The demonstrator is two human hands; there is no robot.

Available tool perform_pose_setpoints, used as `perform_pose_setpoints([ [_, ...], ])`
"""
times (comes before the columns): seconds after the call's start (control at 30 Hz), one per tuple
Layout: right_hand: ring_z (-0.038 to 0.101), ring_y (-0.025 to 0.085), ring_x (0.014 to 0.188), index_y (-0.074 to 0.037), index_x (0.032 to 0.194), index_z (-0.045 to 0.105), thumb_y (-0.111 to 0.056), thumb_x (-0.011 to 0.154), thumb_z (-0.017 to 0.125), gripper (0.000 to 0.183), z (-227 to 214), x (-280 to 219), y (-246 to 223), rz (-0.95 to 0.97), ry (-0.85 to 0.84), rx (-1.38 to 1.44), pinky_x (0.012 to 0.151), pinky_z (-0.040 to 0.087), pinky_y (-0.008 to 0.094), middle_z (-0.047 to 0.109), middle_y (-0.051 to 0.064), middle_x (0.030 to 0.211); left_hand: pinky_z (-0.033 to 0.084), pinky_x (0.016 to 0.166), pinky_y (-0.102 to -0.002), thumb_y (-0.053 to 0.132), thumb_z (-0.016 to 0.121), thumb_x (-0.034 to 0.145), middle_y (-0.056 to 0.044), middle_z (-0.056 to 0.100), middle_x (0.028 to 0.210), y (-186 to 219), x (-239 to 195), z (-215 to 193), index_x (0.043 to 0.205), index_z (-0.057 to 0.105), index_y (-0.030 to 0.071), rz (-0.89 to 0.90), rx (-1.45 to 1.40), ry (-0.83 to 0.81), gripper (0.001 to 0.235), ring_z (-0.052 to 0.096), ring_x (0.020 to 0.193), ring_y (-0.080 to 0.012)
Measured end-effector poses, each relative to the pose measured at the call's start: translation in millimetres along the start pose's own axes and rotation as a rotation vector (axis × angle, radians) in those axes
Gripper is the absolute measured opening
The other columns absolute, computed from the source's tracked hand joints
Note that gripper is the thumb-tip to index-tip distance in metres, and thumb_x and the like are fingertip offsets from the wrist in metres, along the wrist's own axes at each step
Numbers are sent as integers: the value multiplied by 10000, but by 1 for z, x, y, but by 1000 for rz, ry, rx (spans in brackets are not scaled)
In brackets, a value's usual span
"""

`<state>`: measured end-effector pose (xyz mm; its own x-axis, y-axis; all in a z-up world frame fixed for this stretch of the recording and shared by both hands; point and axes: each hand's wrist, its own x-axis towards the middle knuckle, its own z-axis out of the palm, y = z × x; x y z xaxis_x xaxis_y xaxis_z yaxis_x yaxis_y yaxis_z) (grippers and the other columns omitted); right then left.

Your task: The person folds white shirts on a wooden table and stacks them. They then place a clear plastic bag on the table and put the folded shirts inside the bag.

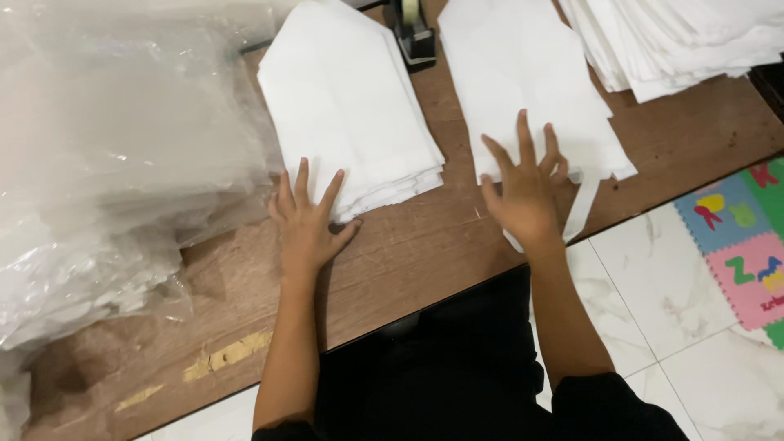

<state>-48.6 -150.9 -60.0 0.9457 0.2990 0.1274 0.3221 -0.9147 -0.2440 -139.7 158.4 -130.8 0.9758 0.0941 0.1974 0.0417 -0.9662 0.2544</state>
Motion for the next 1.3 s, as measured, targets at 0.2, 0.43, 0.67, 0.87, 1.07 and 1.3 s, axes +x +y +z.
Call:
perform_pose_setpoints([
  [0.2, 175, 345, 1488, -326, 1501, 441, -152, 937, 487, 592, 13, -5, 107, 193, -105, -132, 1084, 146, 627, 309, 57, 1619, 321, 1000, -516, 573, 659, 843, -85, 485, 1456, 3, 3, 27, 1413, 568, 340, 74, 145, 363, 623, 405, 1351, -321],
  [0.43, 500, 171, 1300, -344, 1372, 579, -208, 970, 499, 432, 22, -27, 129, 55, 2, -86, 1060, 317, 448, 592, -65, 1365, 339, 1020, -504, 475, 666, 927, -34, 609, 1291, 5, 3, 38, 1312, 669, 303, -1, 142, 325, 422, 495, 1287, -275],
  [0.67, 650, 198, 1021, -264, 1191, 718, -183, 1047, 558, 230, 17, -43, 110, 30, 211, -34, 1000, 344, 448, 716, -40, 1073, 271, 1060, -608, 347, 748, 868, -96, 626, 1292, 15, 4, 30, 1315, 672, 180, 97, 157, 530, 483, 468, 1322, -373],
  [0.87, 650, 113, 984, -299, 1111, 747, -159, 999, 706, 184, -6, -36, 111, -67, 544, -234, 947, 331, 373, 733, -131, 1016, 225, 1083, -645, 330, 704, 829, -73, 662, 1184, 88, 18, 41, 1218, 668, 148, 411, -36, 609, 431, 539, 1245, -348],
  [1.07, 634, 116, 942, -252, 1106, 781, -42, 965, 733, 258, -50, -25, 86, -138, 707, -174, 883, 325, 340, 727, -136, 976, 307, 1086, -591, 491, 715, 891, -189, 495, 1404, 190, 60, -15, 1462, 409, 40, 533, -255, 390, 789, 440, 1337, -372],
  [1.3, 620, 121, 1010, -263, 1127, 727, -49, 1020, 677, 245, -65, -25, 81, -87, 717, -16, 881, 326, 335, 683, -137, 1009, 525, 876, -481, 352, 763, 856, -153, 639, 1215, 215, 98, -54, 1379, 531, 91, 595, -343, 98, 628, 664, 1094, -337],
])
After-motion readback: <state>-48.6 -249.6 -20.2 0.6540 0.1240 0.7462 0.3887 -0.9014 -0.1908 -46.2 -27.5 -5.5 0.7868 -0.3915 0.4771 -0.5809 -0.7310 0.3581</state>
